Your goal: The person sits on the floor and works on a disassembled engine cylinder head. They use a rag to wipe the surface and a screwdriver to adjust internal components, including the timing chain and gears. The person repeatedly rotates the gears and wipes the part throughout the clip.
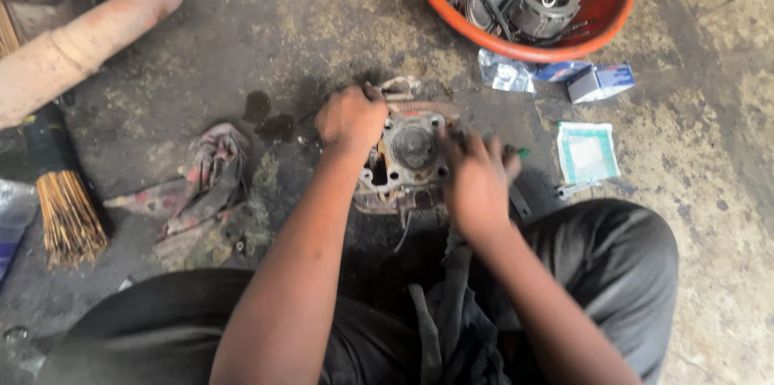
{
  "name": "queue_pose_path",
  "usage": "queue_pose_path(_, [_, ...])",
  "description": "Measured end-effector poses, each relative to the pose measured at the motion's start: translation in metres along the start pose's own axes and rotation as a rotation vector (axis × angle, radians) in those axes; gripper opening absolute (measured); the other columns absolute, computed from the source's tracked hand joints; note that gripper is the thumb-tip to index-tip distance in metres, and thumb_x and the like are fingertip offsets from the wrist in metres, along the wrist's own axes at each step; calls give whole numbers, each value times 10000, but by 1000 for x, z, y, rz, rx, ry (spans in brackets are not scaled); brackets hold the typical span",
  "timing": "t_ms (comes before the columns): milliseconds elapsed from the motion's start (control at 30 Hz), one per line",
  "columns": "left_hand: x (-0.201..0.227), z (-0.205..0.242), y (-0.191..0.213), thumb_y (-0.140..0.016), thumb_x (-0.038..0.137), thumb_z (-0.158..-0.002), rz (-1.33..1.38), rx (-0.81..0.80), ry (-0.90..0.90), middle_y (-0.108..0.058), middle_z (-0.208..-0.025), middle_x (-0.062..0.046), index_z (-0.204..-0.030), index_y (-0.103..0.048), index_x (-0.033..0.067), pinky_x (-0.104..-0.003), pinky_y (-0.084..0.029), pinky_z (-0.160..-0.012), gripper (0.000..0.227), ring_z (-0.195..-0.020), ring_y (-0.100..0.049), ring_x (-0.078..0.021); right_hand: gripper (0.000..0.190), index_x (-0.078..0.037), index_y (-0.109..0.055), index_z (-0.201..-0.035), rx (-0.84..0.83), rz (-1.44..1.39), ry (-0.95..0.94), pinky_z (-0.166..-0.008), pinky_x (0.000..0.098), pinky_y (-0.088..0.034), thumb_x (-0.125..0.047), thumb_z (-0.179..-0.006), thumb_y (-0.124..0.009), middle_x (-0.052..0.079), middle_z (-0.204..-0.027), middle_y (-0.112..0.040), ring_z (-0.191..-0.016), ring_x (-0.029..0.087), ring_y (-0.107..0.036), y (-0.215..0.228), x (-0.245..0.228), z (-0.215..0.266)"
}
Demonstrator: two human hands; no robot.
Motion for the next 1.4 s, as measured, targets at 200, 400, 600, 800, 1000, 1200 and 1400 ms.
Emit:
queue_pose_path(200, [3,0,4,-445,416,-984,34,-103,36,-758,-928,-227,-914,-780,62,-518,-575,-849,492,-910,-749,-398,737,-268,-657,-1371,-18,65,-13,-916,653,-356,-9,-682,-677,141,-1226,-604,-1211,391,-516,10,-3,23])
queue_pose_path(400, [-10,6,-12,-468,472,-967,-2,-62,9,-740,-947,-242,-944,-771,64,-529,-563,-846,509,-938,-719,-428,715,-260,-667,-1399,26,-56,-13,-965,622,-371,-44,-717,-696,120,-1201,-596,-1173,384,-523,-7,9,3])
queue_pose_path(600, [-2,-3,3,-489,447,-961,-15,23,14,-742,-948,-241,-924,-787,77,-532,-557,-868,476,-936,-716,-442,684,-219,-681,-1351,38,-95,32,-913,568,-378,-25,-695,-689,83,-1081,-616,-1100,334,-544,18,-11,30])
queue_pose_path(800, [-5,7,-1,-495,453,-969,13,28,39,-743,-936,-233,-932,-773,75,-532,-556,-848,471,-928,-716,-434,702,-183,-687,-1342,52,-21,23,-867,555,-367,-50,-653,-672,132,-1147,-615,-1101,360,-544,7,-8,12])
queue_pose_path(1000, [0,3,2,-490,429,-954,18,0,15,-743,-926,-227,-903,-776,78,-536,-551,-845,456,-913,-717,-429,640,-236,-673,-1379,13,-43,-53,-958,561,-372,-30,-773,-658,80,-1074,-612,-1065,325,-557,10,-10,27])
queue_pose_path(1200, [5,1,8,-464,434,-969,8,-19,14,-745,-944,-230,-917,-782,76,-535,-553,-862,481,-930,-719,-431,738,-229,-675,-1368,49,-94,70,-948,586,-349,-6,-665,-663,76,-1039,-602,-1051,312,-559,10,-30,42])
queue_pose_path(1400, [-5,-6,2,-453,463,-969,-25,-10,21,-740,-966,-229,-945,-779,75,-527,-548,-853,507,-953,-717,-415,735,-219,-672,-1380,61,-126,-30,-912,551,-354,-17,-674,-679,94,-1019,-582,-1075,345,-525,6,-22,46])
Point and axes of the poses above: each hand's wrist, its own z-axis away from the middle knuckle, its own y-axis out of the back of the hand, x = y × z, the point moved 6 cm from there along -z, towards the middle knuckle
